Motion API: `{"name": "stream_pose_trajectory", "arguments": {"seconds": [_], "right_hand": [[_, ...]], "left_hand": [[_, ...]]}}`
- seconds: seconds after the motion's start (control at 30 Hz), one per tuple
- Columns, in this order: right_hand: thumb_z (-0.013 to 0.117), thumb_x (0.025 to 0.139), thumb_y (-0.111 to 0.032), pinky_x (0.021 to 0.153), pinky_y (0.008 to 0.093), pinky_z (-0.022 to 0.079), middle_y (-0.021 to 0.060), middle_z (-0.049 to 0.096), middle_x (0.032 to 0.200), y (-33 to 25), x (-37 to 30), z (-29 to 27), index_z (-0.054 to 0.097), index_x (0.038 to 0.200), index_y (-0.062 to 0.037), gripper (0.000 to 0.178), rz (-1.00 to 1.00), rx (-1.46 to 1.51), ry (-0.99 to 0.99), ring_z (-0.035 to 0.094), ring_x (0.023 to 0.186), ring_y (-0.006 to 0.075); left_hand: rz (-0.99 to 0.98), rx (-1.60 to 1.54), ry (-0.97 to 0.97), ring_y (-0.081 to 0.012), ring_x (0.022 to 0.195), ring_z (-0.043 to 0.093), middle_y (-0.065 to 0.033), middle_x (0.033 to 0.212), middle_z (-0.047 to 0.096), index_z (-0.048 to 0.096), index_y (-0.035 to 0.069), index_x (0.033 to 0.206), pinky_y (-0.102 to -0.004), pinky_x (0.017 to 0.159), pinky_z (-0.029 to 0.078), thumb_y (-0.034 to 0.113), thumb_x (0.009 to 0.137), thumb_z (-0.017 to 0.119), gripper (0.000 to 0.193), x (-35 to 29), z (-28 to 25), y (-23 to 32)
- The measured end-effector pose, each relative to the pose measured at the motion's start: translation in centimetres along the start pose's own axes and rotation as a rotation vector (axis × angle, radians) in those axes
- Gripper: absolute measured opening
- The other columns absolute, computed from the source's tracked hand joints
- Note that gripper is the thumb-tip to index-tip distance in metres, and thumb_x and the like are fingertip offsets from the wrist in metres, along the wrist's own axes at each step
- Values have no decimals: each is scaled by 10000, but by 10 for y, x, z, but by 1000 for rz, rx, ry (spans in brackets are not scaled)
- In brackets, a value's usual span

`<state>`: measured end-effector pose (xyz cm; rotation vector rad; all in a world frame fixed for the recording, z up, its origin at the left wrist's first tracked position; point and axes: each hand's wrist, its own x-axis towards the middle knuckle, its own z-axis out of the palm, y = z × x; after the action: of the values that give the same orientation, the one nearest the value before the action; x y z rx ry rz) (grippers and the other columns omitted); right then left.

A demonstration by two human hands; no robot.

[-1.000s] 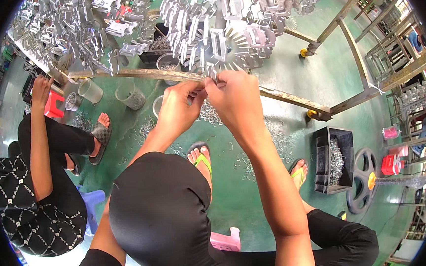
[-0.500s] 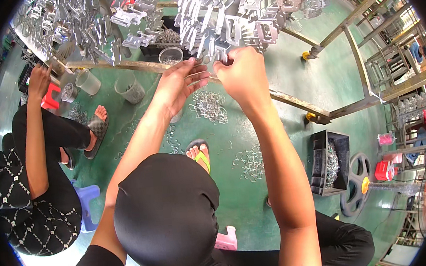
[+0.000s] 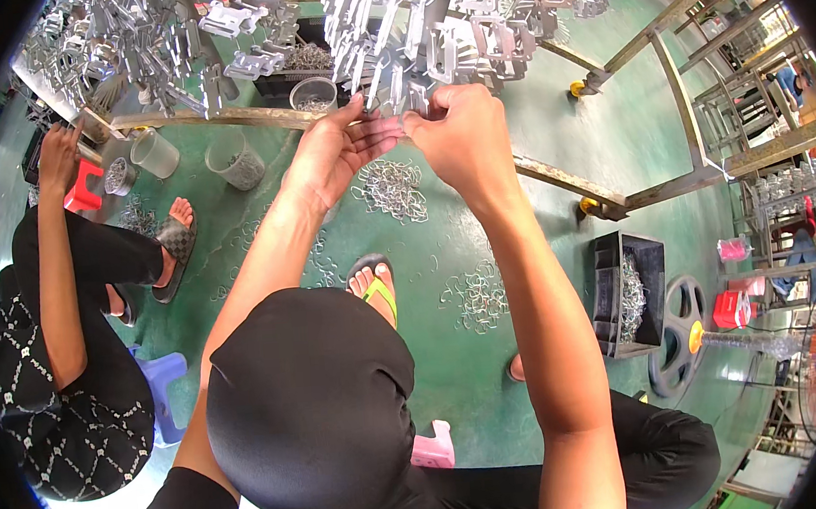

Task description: The person attaches small metal hooks to a large metal rack by hand, picking the hooks from the floor and sliding them onto the spokes of the rack one at a time.

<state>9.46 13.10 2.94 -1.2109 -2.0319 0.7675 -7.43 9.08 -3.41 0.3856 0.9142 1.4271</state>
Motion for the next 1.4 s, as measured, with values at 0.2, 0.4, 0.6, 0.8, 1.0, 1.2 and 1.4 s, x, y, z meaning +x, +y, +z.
{"name": "stream_pose_trajectory", "arguments": {"seconds": [0.2,0.4,0.6,0.8,1.0,1.2,1.4], "right_hand": [[747,757,-126,557,375,459,191,577,577,5,-3,4,623,696,87,254,0,33,53,512,523,186],[742,771,-112,557,386,461,205,572,583,0,-10,6,620,700,89,245,1,58,63,522,516,213],[751,800,-103,572,407,476,251,616,648,-8,-11,2,656,738,88,222,-8,53,79,607,540,315],[759,801,-107,567,411,474,247,614,634,-7,-16,2,644,716,90,243,-37,36,117,603,537,338],[776,779,-93,554,428,466,258,601,623,0,-17,6,608,674,102,278,-19,26,110,582,533,366],[767,772,-85,576,454,477,285,602,647,-9,-23,-7,619,687,109,258,-47,-53,88,611,594,437],[736,823,-129,619,468,515,259,654,698,-19,-58,0,650,751,89,245,-82,18,196,655,632,432]], "left_hand": [[-10,-14,-5,-323,1020,692,-266,1092,677,521,-93,1127,-414,962,563,262,1067,505,360,-3,3,-3],[-1,-50,1,-341,1051,686,-277,1102,670,517,-97,1137,-440,976,559,263,1059,522,368,-7,1,-4],[-23,-52,16,-362,1063,680,-272,1107,655,516,-89,1140,-449,977,557,283,1059,524,381,-15,7,-3],[-30,-30,-7,-364,1048,684,-275,1109,653,523,-72,1122,-456,968,559,293,1058,528,371,-15,5,-6],[25,6,0,-361,1054,682,-289,1127,658,522,-71,1108,-455,955,559,288,1063,515,362,-14,2,-11],[26,-16,-37,-371,1087,667,-302,1142,652,510,-66,1110,-468,971,543,270,1069,493,339,-13,1,-12],[-35,279,-73,-281,1079,685,-258,1203,667,523,-103,1301,-390,991,531,271,1031,545,461,-52,2,5]]}}
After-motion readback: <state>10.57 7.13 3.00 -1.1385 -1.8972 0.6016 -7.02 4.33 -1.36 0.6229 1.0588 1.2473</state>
